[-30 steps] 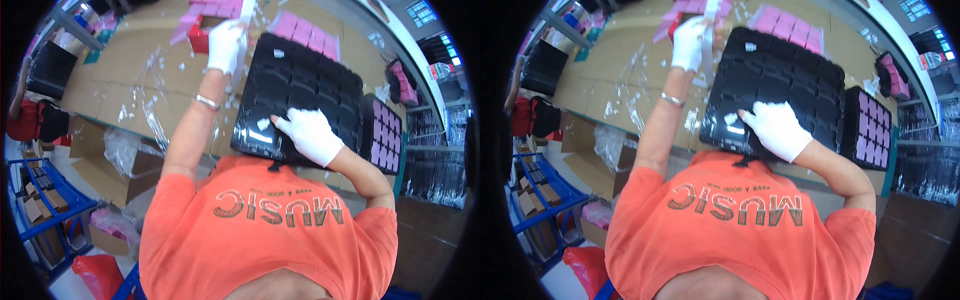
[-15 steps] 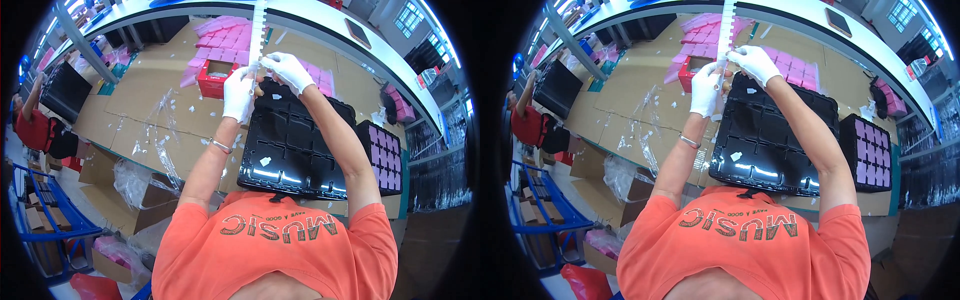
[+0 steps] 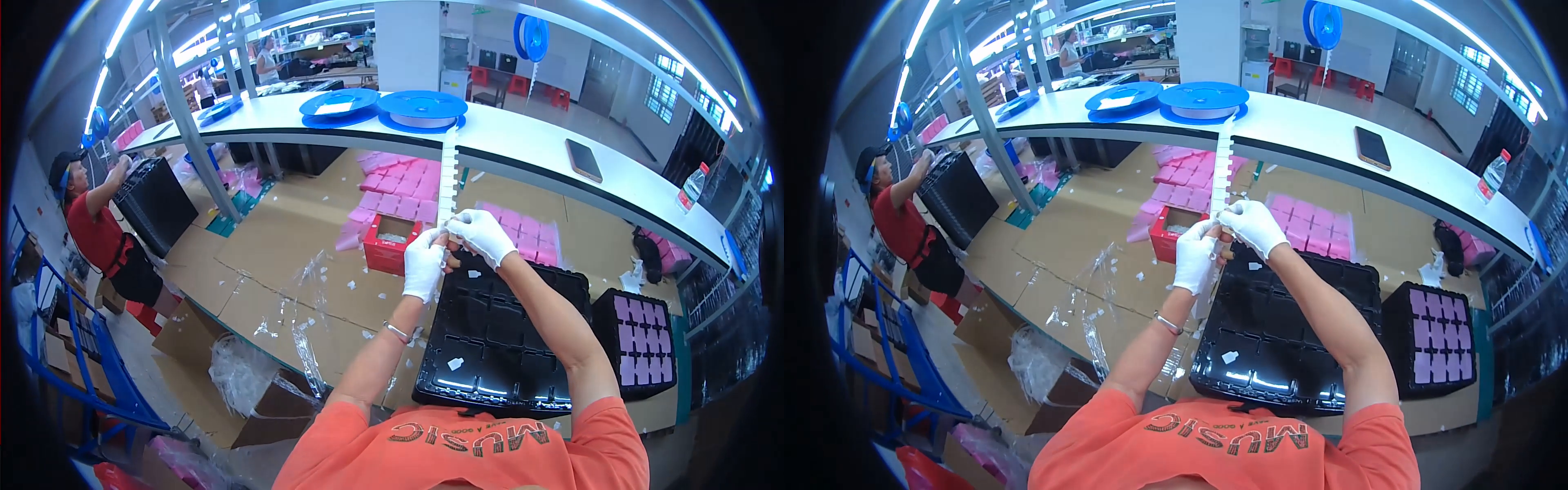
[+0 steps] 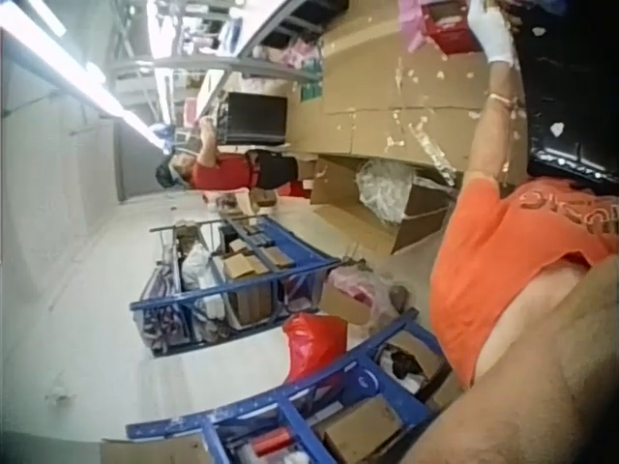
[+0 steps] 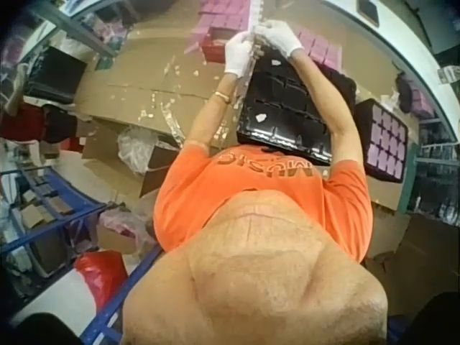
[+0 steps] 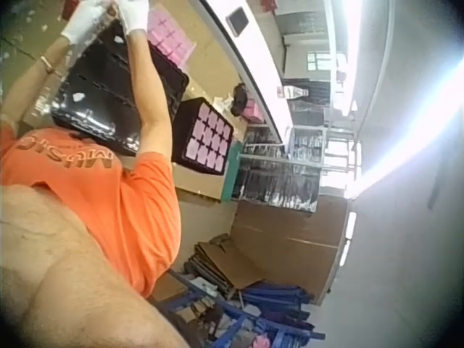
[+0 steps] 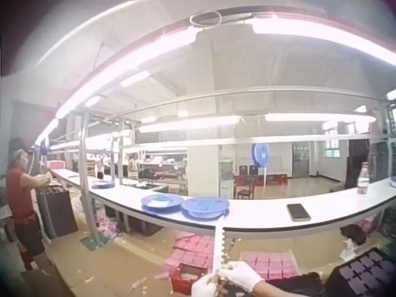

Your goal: The person applies adhesive pieces from a strip onto black plastic trays, fits pink foam sheets into each tray, and stacks the finished trays.

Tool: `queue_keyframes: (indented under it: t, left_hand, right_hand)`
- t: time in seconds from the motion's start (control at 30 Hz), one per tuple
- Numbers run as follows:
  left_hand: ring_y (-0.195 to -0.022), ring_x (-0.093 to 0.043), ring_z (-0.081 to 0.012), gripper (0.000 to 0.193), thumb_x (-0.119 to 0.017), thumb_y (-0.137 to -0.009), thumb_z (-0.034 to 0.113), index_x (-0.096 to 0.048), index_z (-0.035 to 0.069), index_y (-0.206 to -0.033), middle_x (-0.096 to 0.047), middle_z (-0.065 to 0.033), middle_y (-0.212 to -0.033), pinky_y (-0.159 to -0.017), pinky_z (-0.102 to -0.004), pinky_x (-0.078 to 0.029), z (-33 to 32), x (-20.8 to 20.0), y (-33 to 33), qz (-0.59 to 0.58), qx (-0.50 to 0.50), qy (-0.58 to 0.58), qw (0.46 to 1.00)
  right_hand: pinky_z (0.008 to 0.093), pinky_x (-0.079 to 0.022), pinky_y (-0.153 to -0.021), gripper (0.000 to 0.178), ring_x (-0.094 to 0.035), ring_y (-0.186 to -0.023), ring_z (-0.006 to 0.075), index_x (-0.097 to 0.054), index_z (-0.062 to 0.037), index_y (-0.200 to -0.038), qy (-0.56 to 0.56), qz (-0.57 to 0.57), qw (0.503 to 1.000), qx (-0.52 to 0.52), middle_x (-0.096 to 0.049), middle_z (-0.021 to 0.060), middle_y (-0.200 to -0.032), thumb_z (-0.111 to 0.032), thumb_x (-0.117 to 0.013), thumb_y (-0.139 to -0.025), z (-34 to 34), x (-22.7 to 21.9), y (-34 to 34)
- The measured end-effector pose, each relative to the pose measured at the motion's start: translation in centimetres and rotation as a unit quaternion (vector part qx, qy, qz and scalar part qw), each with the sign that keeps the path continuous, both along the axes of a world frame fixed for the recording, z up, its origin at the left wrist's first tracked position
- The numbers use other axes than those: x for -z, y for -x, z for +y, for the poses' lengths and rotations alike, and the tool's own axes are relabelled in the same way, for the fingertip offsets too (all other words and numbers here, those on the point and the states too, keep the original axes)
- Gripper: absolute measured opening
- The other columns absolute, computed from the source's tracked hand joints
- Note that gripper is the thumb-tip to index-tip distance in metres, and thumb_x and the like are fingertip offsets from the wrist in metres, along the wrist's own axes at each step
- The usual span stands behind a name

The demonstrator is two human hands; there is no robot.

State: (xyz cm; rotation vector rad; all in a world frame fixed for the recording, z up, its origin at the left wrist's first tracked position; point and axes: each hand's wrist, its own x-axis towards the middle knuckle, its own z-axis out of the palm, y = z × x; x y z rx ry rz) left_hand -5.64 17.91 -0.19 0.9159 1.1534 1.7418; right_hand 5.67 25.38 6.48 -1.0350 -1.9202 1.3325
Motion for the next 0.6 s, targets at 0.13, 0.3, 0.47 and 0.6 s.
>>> queue_keyframes:
  t: [0.13,0.3,0.47,0.6]
  left_hand:
    - [-0.056,-0.064,-0.0094,0.023,-0.057,-0.098,0.019,-0.067,0.002,-0.110,-0.068,-0.0043,-0.077,-0.046,-0.0223,-0.046,-0.1,-0.4,0.2,0.044,-0.042,0.011,0.998]
    - [-0.062,-0.067,-0.0205,0.016,-0.058,-0.094,0.013,-0.068,0.004,-0.104,-0.069,-0.0104,-0.076,-0.053,-0.0330,-0.049,1.7,2.6,0.9,0.277,-0.187,-0.051,0.941]
    - [-0.067,-0.064,-0.0226,0.021,-0.054,-0.086,0.004,-0.064,0.002,-0.105,-0.067,-0.0122,-0.082,-0.063,-0.0360,-0.051,1.8,3.2,2.1,0.285,-0.178,-0.075,0.939]
    - [-0.055,-0.059,-0.0075,0.013,-0.052,-0.097,0.009,-0.063,0.002,-0.097,-0.066,-0.0048,-0.079,-0.047,-0.0213,-0.045,1.0,2.5,4.4,0.123,-0.093,-0.040,0.987]
  right_hand:
    - [0.0261,-0.038,-0.047,0.023,-0.052,-0.054,0.0093,-0.070,0.0006,-0.086,-0.025,-0.003,1.000,0.012,-0.060,0.0026,-0.065,-0.022,-0.067,-0.087,0.4,0.2,0.7]
    - [0.0266,-0.035,-0.042,0.020,-0.049,-0.049,0.0101,-0.069,0.0001,-0.086,0.051,0.036,0.998,0.013,-0.055,0.0017,-0.063,-0.020,-0.068,-0.086,-0.5,-1.1,-0.4]
    - [0.0253,-0.042,-0.042,0.029,-0.053,-0.050,0.0104,-0.066,-0.0055,-0.081,0.036,0.000,0.999,0.034,-0.056,0.0023,-0.066,-0.031,-0.078,-0.076,-0.8,-3.5,-6.8]
    - [0.0248,-0.040,-0.043,0.026,-0.053,-0.051,0.0105,-0.069,-0.0074,-0.084,0.010,-0.119,0.991,0.068,-0.056,0.0004,-0.065,-0.032,-0.074,-0.078,1.8,-2.4,-16.7]
